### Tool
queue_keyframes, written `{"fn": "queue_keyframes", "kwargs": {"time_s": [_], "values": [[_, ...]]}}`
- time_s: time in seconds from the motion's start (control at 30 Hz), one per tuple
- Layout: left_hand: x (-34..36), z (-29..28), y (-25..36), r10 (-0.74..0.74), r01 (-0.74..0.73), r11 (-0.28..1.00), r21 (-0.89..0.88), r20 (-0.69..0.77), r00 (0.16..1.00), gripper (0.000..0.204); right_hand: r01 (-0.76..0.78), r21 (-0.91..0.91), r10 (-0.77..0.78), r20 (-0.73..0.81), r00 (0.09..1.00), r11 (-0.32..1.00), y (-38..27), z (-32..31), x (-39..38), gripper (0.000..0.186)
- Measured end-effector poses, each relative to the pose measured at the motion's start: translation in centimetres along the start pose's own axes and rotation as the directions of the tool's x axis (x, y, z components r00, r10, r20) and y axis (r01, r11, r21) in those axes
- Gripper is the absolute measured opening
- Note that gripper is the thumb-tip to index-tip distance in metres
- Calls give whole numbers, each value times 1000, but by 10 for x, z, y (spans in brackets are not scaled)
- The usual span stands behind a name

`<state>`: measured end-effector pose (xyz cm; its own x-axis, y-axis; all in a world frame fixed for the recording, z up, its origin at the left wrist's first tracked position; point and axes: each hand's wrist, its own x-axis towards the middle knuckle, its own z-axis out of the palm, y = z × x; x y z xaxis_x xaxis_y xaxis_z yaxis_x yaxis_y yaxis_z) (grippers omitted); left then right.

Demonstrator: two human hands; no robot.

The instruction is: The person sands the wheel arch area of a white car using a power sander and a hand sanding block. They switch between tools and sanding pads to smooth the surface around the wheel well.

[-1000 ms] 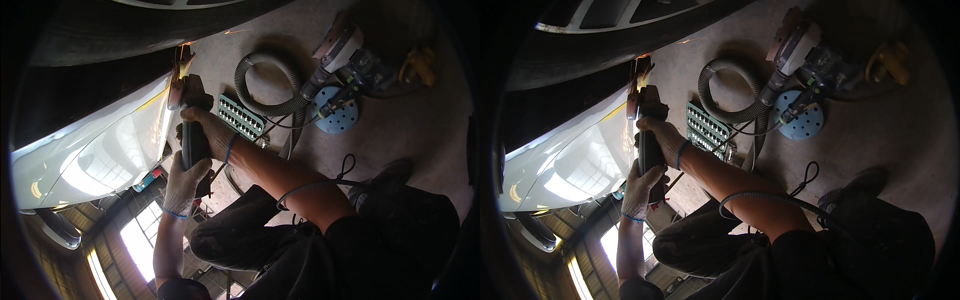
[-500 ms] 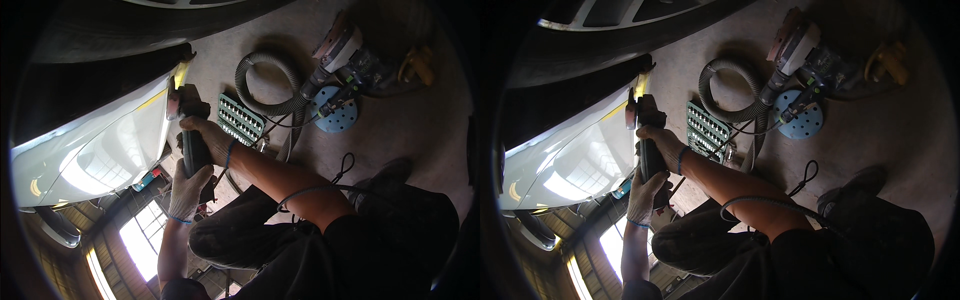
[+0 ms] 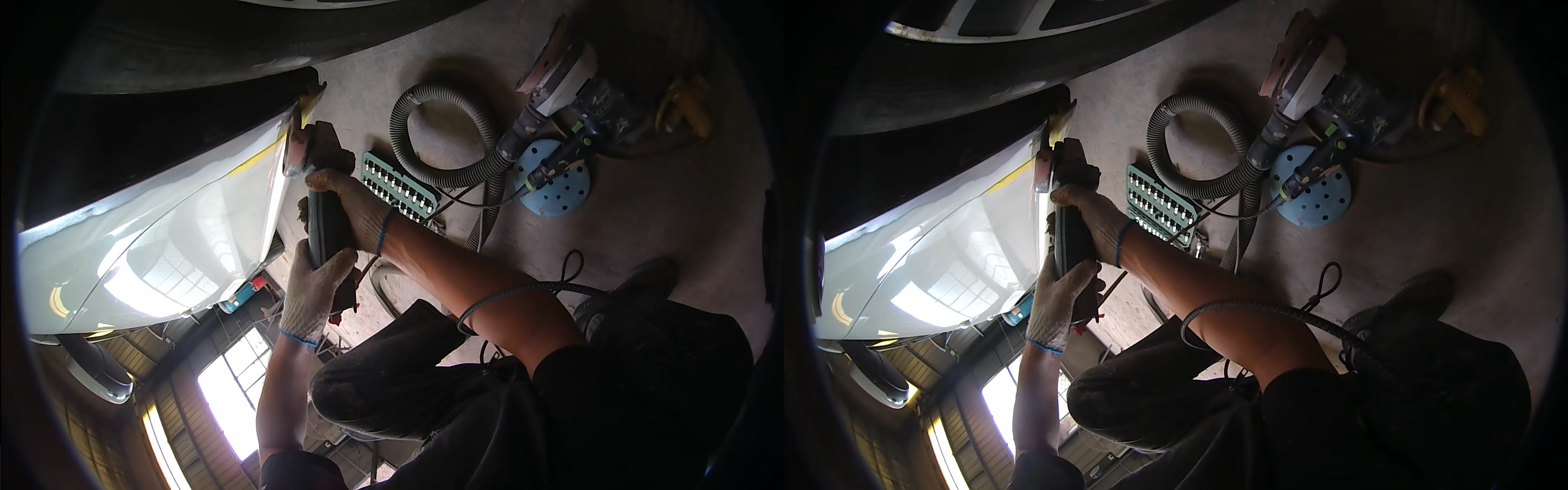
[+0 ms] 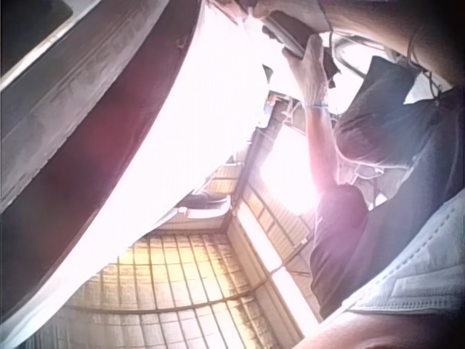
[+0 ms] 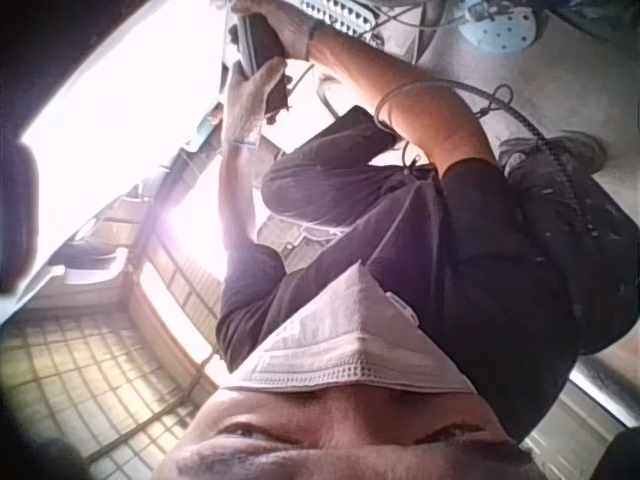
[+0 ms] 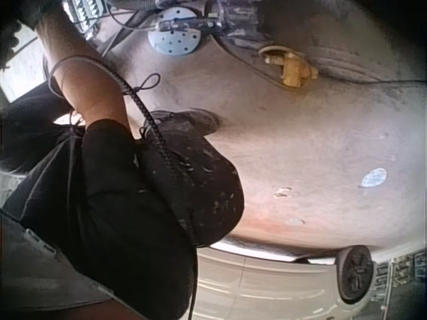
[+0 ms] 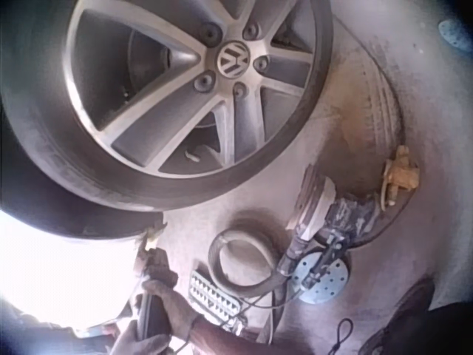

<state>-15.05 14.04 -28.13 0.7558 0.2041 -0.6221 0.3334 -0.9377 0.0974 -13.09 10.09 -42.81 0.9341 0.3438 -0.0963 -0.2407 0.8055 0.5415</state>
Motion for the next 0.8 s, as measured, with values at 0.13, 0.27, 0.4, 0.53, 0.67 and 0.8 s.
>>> {"fn": "queue_keyframes", "kwargs": {"time_s": [0.13,0.27,0.4,0.53,0.67,0.8], "values": [[-2,1,3,10,-10,999,31,5,1000,49,30,-13,-30,4,1000,999,-1,2,-4,38],[-14,-2,-4,18,-17,1000,16,-16,1000,50,5,-26,-5,3,1000,1000,10,6,-8,39],[-20,6,-13,79,-80,989,-124,-19,997,46,-13,-52,14,25,1000,999,11,5,-14,38],[-16,12,-20,-11,31,988,-150,135,991,55,62,13,-63,64,996,998,11,-22,-29,42],[2,35,-45,38,57,959,-279,325,945,64,137,-82,-132,60,989,987,-1,-50,-46,46],[20,55,-53,169,-190,982,-2,464,870,76,172,-313,-201,-64,977,934,-29,-64,-50,33]]}}
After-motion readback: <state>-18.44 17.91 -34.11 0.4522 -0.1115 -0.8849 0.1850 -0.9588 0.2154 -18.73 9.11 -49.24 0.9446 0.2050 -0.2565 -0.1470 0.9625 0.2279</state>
